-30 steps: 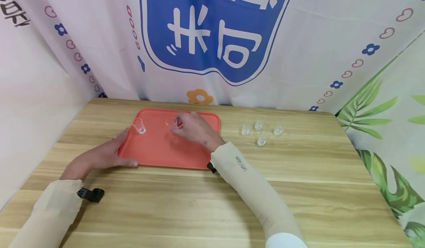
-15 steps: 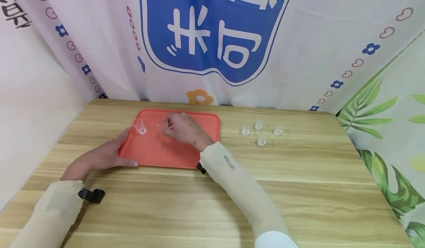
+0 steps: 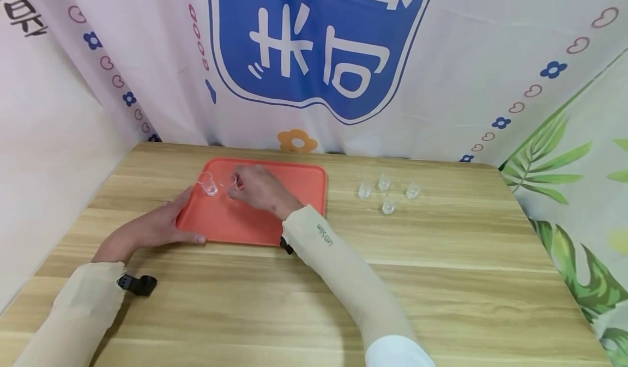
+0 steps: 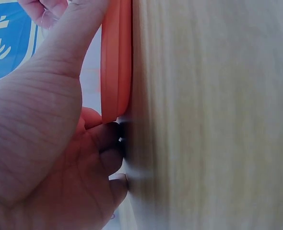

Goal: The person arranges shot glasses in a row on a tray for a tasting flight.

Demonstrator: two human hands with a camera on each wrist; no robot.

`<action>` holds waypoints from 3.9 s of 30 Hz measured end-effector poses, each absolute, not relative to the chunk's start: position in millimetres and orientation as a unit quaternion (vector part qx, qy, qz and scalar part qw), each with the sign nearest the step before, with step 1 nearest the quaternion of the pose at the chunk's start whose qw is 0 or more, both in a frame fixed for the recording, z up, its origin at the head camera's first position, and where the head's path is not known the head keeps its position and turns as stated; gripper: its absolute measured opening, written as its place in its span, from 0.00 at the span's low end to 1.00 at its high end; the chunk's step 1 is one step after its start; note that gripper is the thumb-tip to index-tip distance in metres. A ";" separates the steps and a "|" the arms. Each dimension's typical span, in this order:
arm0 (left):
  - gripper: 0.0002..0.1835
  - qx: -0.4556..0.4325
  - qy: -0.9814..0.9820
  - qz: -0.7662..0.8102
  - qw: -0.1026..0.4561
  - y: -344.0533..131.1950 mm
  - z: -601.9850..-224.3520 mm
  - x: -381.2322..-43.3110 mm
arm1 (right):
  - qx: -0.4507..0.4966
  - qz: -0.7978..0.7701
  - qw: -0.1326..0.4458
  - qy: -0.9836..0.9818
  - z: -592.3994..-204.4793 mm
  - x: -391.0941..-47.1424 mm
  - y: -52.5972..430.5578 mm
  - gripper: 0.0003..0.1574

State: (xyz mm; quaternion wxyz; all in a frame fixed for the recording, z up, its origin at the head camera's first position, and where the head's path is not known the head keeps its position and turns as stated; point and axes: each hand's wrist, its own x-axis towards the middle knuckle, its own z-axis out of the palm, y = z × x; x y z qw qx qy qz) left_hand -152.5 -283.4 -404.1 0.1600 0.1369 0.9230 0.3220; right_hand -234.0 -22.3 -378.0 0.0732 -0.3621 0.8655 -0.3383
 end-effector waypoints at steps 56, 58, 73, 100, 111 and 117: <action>0.72 0.130 0.919 0.331 0.168 -283.2 -405.4 -154.1 | -0.347 -0.276 0.126 0.888 -380.9 -247.2 -47.0 0.11; 0.72 0.131 0.920 0.330 0.168 -283.3 -405.5 -154.6 | -0.348 -0.277 0.123 0.887 -381.4 -247.2 -46.8 0.10; 0.72 0.127 0.923 0.321 0.173 -282.6 -403.4 -153.7 | -0.347 -0.263 0.117 0.892 -380.0 -251.0 -37.5 0.23; 0.72 0.133 0.921 0.326 0.164 -283.5 -406.0 -153.9 | -0.366 -0.324 0.102 0.867 -367.8 -237.8 17.6 0.24; 0.72 0.134 0.920 0.329 0.164 -282.9 -405.5 -154.4 | -0.333 -0.323 0.042 0.885 -368.2 -225.8 45.7 0.19; 0.71 0.149 0.917 0.337 0.151 -282.6 -404.7 -155.1 | -0.325 -0.334 0.035 0.884 -364.0 -219.5 61.8 0.26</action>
